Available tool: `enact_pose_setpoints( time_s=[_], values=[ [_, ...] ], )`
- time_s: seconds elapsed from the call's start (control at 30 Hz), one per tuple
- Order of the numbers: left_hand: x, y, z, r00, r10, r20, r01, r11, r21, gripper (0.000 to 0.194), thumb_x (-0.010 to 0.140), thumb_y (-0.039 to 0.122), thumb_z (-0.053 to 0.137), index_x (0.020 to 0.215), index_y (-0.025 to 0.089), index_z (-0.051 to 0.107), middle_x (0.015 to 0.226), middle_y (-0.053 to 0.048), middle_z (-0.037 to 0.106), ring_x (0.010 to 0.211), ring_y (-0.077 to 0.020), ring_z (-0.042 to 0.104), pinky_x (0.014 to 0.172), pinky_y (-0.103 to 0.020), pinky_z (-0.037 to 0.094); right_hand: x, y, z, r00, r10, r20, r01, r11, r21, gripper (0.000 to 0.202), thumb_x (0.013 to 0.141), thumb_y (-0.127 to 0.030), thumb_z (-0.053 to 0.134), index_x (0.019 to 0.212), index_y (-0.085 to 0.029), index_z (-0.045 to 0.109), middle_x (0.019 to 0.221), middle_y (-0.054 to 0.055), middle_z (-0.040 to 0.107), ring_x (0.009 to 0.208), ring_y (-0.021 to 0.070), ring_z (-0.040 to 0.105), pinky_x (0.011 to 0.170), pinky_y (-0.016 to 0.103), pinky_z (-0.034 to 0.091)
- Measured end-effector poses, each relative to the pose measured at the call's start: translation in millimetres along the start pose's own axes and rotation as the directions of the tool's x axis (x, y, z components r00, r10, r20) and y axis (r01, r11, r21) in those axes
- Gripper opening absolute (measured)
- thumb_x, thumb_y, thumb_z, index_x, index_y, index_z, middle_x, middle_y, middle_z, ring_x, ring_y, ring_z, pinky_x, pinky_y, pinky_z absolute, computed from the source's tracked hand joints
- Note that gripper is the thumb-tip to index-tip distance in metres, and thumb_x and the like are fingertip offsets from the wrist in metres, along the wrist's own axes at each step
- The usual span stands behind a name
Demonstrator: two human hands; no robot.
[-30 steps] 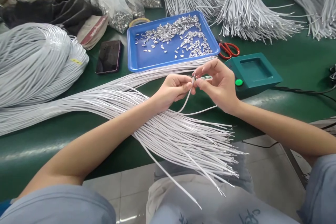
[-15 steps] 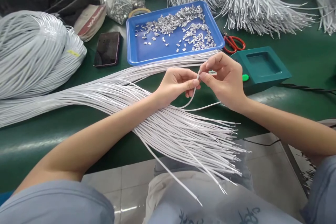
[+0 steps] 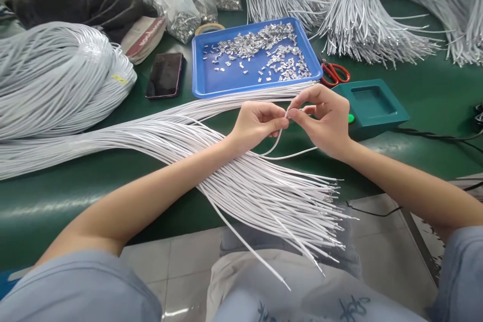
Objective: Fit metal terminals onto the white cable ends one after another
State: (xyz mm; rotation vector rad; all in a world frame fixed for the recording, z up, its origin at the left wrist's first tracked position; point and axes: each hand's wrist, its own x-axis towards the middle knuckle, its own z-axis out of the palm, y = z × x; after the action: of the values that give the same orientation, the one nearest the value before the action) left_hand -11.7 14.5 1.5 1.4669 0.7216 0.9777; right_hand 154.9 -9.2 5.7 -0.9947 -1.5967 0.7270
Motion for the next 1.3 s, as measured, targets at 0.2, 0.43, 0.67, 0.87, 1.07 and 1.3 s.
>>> enact_pose_setpoints(
  time_s=[0.2,0.43,0.67,0.87,1.07,1.3],
  values=[
    [0.1,4.2,1.5,0.975,-0.163,0.151,0.186,0.97,-0.154,0.046,0.064,0.053,0.082,0.074,0.01,0.068,0.065,-0.002,0.066,0.043,-0.0038,0.049,0.043,-0.018,0.039,2.7,-2.7,-1.6,1.0,0.027,0.013,-0.028,0.994,0.109,0.015,0.075,-0.021,0.069,0.077,-0.023,0.054,0.075,-0.002,0.059,0.068,0.0109,0.056,0.054,0.026,0.046],
    [4.5,32.8,-12.9,0.961,0.192,0.201,-0.273,0.785,0.556,0.013,0.08,0.025,0.065,0.071,0.017,0.072,0.066,-0.003,0.067,0.062,-0.0113,0.054,0.06,-0.025,0.04,3.2,-18.6,-3.5,0.921,0.332,0.206,-0.39,0.804,0.45,0.033,0.064,-0.026,0.078,0.075,-0.021,0.048,0.067,-0.006,0.055,0.057,0.0058,0.046,0.046,0.02,0.037],
    [6.2,29.9,-16.4,0.914,0.34,0.223,-0.388,0.567,0.727,0.02,0.084,0.016,0.056,0.073,0.019,0.072,0.071,-0.004,0.07,0.066,-0.0132,0.055,0.062,-0.026,0.039,5.7,-23.9,-2.1,0.729,0.574,0.374,-0.676,0.515,0.528,0.036,0.057,-0.02,0.078,0.084,-0.019,0.054,0.065,-0.006,0.054,0.056,0.0048,0.045,0.044,0.016,0.031],
    [9.3,39.3,-11.1,0.907,-0.376,0.19,0.37,0.926,0.069,0.018,0.079,0.02,0.069,0.065,0.009,0.068,0.058,-0.004,0.061,0.046,-0.0051,0.049,0.043,-0.017,0.036,7.0,-3.0,-5.0,0.993,-0.092,-0.077,0.083,0.991,-0.103,0.024,0.08,-0.017,0.056,0.102,-0.023,0.063,0.084,0.003,0.07,0.079,0.0161,0.064,0.061,0.03,0.051],
    [11.9,39.3,-17.0,0.872,-0.437,0.22,0.47,0.873,-0.129,0.017,0.069,0.019,0.081,0.061,0.009,0.07,0.061,-0.003,0.064,0.044,-0.0023,0.049,0.039,-0.013,0.035,11.1,9.2,-11.0,0.875,-0.467,0.127,0.463,0.732,-0.499,0.028,0.08,-0.013,0.057,0.103,-0.026,0.066,0.091,0.005,0.073,0.089,0.0232,0.064,0.063,0.036,0.054],
    [11.9,34.3,-15.7,0.852,-0.46,0.252,0.507,0.843,-0.178,0.015,0.071,0.017,0.08,0.063,0.008,0.07,0.062,-0.004,0.064,0.044,-0.0017,0.047,0.038,-0.012,0.034,18.2,7.9,-15.9,0.848,-0.444,0.29,0.528,0.65,-0.546,0.012,0.087,-0.019,0.058,0.082,-0.029,0.063,0.089,0.001,0.073,0.093,0.0211,0.061,0.078,0.039,0.052]
  ],
)
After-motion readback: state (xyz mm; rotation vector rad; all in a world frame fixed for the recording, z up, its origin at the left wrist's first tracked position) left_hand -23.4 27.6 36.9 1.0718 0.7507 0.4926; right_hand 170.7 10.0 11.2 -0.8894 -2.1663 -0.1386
